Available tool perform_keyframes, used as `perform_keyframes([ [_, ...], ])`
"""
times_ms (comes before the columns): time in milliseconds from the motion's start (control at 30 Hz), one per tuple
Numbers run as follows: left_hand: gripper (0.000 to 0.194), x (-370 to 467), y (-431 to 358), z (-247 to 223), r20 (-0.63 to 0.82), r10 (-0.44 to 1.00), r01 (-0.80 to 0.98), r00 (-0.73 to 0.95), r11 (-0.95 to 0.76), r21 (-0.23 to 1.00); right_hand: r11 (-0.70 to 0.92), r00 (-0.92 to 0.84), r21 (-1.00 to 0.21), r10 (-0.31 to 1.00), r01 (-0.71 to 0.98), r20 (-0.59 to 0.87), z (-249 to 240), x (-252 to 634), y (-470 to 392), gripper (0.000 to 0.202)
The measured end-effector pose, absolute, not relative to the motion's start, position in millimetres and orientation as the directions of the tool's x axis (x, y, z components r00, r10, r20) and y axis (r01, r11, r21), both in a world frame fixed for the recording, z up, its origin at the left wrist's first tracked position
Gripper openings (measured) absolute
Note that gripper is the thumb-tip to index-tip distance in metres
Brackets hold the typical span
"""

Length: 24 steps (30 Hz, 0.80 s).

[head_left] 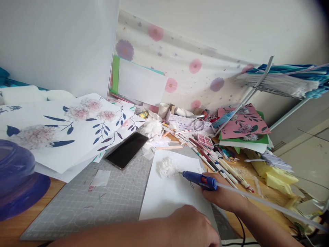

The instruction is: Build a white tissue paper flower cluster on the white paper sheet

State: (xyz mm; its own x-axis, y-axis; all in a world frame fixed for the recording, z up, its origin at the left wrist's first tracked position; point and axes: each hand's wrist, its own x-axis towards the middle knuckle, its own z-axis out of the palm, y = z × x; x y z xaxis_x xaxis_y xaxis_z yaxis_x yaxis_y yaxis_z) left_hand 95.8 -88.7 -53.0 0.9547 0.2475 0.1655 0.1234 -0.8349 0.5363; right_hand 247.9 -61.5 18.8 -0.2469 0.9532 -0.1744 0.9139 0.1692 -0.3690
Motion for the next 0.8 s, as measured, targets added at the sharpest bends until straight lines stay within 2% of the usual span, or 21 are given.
perform_keyframes([
  [133, 0.009, 96, -89, -50, 0.135, 0.257, 0.148, 0.957, -0.832, 0.535, 0.267, -0.345, -0.417, 0.931, 0.869, -0.123, 22, 247, -64, 0.008],
  [400, 0.016, 94, -89, -47, 0.157, 0.261, 0.136, 0.953, -0.825, 0.549, 0.184, -0.245, -0.349, 0.960, 0.919, -0.138, 16, 250, -64, 0.019],
  [633, 0.016, 93, -89, -43, 0.104, 0.263, 0.163, 0.959, -0.814, 0.558, 0.281, -0.370, -0.431, 0.919, 0.858, -0.138, 23, 245, -64, 0.011],
  [800, 0.016, 94, -90, -41, 0.058, 0.257, 0.185, 0.965, -0.816, 0.548, 0.292, -0.363, -0.389, 0.924, 0.874, -0.120, 22, 240, -65, 0.017],
])
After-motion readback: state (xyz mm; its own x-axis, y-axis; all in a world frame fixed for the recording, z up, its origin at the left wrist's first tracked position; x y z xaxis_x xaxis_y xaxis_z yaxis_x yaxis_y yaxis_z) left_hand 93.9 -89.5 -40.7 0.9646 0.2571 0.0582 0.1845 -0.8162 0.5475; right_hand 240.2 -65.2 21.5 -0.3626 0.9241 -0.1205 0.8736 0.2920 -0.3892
